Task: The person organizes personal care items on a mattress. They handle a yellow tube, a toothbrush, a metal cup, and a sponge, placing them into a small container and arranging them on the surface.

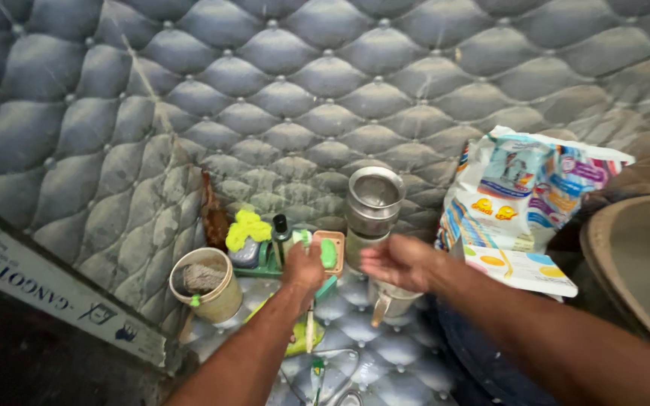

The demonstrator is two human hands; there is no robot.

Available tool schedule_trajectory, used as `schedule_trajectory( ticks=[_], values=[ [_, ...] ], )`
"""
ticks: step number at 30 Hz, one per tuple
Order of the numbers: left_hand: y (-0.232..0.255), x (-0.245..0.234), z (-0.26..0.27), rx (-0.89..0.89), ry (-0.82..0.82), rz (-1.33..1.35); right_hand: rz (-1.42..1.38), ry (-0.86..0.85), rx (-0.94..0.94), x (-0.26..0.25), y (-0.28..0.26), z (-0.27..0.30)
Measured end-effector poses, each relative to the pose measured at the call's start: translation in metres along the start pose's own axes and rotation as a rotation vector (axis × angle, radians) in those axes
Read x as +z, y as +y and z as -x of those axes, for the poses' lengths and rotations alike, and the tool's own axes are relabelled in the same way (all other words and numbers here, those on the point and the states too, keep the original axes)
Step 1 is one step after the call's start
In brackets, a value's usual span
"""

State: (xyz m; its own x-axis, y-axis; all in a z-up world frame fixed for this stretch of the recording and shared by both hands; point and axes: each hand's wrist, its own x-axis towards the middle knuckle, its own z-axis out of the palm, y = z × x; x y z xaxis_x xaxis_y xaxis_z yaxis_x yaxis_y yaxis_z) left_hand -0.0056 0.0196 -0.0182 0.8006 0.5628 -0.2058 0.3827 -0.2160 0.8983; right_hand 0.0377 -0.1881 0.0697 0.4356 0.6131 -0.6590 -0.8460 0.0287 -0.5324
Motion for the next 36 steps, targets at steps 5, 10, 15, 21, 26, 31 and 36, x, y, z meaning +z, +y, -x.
schedule_trajectory(
  ticks=[5,10,15,21,26,31,36],
  values=[
    [-0.009,0.017,-0.003,-0.294,-0.469,0.557,0.465,0.108,-0.237,0.035,-0.004,-0.007],
    [0.005,0.008,0.01,-0.298,-0.558,0.524,0.347,0.515,-0.302,-0.046,0.022,-0.066],
    [0.026,0.0,0.03,-0.326,-0.564,0.374,-0.02,0.399,-0.116,-0.054,0.017,-0.048],
    [0.01,0.005,0.02,-0.333,-0.591,0.445,0.292,-0.061,-0.133,0.035,-0.024,0.017],
    [0.014,-0.002,0.027,-0.208,-0.662,0.421,0.288,0.328,-0.195,-0.059,-0.004,-0.059],
    [0.022,0.0,0.031,-0.272,-0.55,0.358,0.246,0.61,-0.093,-0.116,0.026,-0.111],
    [0.008,0.0,0.024,-0.299,-0.582,0.399,0.115,-0.019,0.007,-0.01,-0.008,-0.026]
  ],
)
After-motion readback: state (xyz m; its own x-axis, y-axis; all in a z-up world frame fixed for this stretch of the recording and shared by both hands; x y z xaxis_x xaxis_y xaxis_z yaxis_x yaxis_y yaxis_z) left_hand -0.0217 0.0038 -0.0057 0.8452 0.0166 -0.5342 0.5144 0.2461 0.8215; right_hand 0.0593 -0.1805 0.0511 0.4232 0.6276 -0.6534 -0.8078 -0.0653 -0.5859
